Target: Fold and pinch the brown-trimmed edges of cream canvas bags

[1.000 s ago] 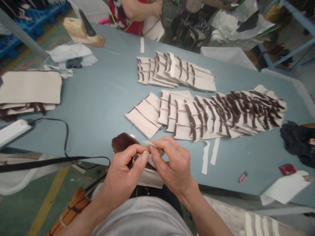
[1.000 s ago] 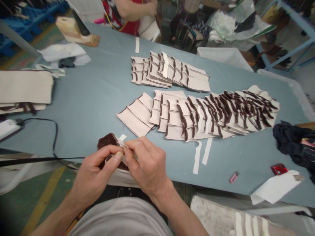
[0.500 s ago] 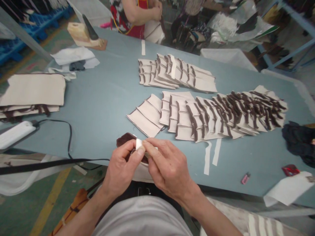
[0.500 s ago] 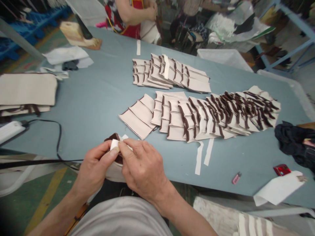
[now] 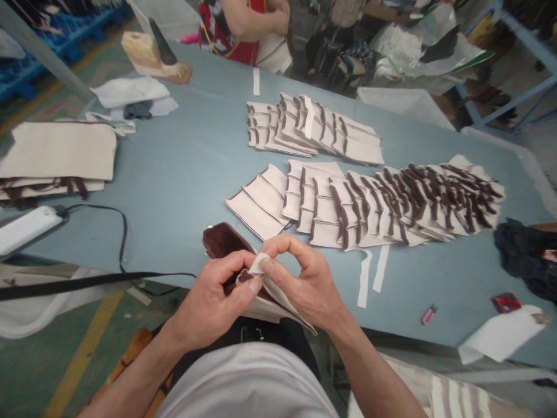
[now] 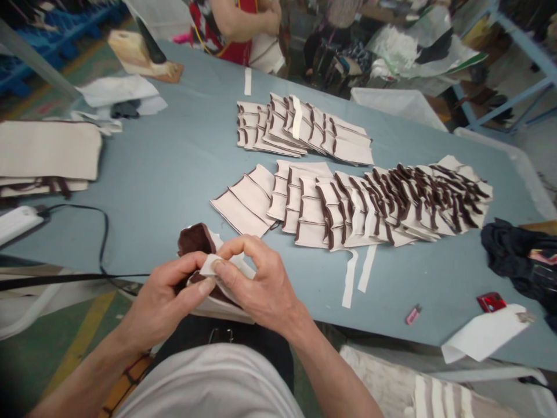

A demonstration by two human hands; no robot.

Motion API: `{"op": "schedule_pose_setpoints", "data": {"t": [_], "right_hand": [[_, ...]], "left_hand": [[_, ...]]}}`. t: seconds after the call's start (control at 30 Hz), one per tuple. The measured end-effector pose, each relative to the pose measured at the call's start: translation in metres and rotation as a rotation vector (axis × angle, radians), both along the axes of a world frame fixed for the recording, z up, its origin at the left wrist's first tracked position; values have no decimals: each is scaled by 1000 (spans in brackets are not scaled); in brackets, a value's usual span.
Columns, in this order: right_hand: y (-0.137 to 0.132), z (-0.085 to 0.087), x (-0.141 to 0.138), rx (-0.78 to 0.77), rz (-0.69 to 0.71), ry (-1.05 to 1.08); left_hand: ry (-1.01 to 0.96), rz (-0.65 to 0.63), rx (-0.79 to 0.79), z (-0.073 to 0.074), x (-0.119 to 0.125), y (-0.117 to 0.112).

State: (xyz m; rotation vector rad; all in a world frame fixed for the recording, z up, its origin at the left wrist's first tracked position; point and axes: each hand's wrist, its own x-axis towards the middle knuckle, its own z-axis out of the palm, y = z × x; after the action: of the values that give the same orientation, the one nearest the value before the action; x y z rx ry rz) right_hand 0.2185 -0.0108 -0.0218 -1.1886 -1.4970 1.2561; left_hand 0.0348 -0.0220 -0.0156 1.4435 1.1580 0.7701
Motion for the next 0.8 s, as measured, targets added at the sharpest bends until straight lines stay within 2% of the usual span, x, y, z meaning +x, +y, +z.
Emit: {"op": "schedule_pose_setpoints", "data": {"t": [0.1, 0.17, 0.3, 0.37, 0.5, 0.6, 0.8], "right_hand": [[1, -3, 4, 1, -92, 75], [0, -2, 9, -56, -148, 163], [-9, 12, 14, -229, -113, 198], [-16, 21, 12, -264, -82, 134], [-21, 25, 6, -314, -96, 81], [-19, 20, 6, -359, -108, 68], [-15, 12, 8, -334, -130, -89]], "left_hand": [[-52, -58, -69, 1, -9, -3], [-74, -67, -103, 1, -14, -4], [-234, 61, -245, -4, -12, -3], [-322, 147, -377, -7, -8, -1], [-405, 199, -565, -13, 0, 2], [-396, 217, -580, -15, 3, 0], [-290, 197, -495, -11, 7, -1]]}}
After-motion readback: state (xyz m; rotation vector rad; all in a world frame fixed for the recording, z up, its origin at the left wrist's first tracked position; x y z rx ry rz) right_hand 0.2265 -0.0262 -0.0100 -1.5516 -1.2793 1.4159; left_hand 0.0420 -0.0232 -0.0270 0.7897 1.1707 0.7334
